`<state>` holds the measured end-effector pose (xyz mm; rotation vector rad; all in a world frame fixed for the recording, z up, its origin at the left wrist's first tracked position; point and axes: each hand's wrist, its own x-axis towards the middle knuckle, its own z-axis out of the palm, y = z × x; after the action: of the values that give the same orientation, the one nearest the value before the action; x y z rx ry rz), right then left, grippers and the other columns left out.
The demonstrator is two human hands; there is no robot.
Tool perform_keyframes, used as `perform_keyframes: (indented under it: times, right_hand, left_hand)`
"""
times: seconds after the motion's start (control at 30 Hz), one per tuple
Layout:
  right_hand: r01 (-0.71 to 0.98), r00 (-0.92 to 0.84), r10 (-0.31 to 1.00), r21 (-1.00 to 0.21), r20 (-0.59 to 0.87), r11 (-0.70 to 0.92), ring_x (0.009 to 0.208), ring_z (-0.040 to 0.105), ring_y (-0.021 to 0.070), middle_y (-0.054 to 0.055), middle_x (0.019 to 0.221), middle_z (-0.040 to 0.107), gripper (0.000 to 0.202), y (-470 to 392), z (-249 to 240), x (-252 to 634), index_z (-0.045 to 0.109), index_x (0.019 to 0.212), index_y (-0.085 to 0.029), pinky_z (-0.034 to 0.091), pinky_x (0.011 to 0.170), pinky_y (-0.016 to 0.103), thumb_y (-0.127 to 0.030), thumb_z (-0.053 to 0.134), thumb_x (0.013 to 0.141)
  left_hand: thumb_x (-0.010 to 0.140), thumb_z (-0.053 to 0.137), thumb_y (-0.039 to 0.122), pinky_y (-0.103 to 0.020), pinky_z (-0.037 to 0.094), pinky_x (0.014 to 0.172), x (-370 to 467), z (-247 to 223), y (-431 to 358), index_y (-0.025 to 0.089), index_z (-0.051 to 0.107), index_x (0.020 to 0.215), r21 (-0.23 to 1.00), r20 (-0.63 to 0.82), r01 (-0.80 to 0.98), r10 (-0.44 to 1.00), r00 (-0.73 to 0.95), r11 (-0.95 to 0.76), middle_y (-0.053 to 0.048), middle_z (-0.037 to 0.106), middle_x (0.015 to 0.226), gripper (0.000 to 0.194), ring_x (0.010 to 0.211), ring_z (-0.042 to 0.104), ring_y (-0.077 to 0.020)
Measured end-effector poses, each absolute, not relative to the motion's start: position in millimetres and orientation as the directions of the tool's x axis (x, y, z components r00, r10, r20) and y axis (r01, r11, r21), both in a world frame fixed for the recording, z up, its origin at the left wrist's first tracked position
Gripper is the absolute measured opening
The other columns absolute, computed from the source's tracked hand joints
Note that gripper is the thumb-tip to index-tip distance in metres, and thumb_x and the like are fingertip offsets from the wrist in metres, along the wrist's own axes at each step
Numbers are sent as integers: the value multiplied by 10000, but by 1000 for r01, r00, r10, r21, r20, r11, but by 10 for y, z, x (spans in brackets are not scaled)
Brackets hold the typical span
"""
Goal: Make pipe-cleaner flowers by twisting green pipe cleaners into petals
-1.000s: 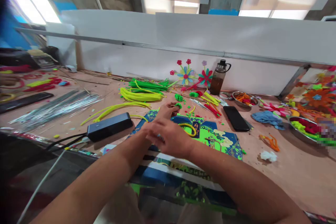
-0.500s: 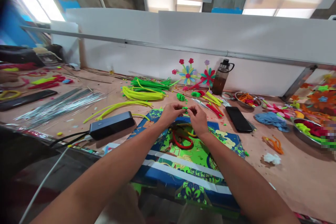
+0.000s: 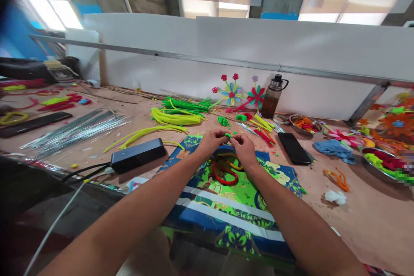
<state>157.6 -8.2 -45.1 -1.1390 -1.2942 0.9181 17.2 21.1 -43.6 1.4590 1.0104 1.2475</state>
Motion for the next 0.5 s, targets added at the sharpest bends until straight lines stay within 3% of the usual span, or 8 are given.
perform_keyframes:
  times: [0.27, 0.5]
  right_hand:
    - [127, 102, 962, -963, 252, 239, 627, 539, 145, -4, 667, 594, 460, -93, -442, 1577, 586, 792, -195, 438, 605, 286, -621, 674, 645]
    - [109, 88, 966, -966, 242, 233, 606, 522, 139, -1, 661, 598, 445, -106, -420, 1583, 603, 787, -188, 430, 588, 281, -584, 696, 608]
  left_hand:
    - [656, 592, 48, -233, 466, 670, 161, -439, 235, 159, 714, 807, 926, 328, 138, 931, 163, -350, -2, 689, 745, 224, 692, 596, -122]
    - [660, 658, 104, -225, 465, 624, 179, -423, 222, 159, 618, 786, 970, 241, -4, 957, 162, -244, 18, 634, 667, 143, 622, 577, -105]
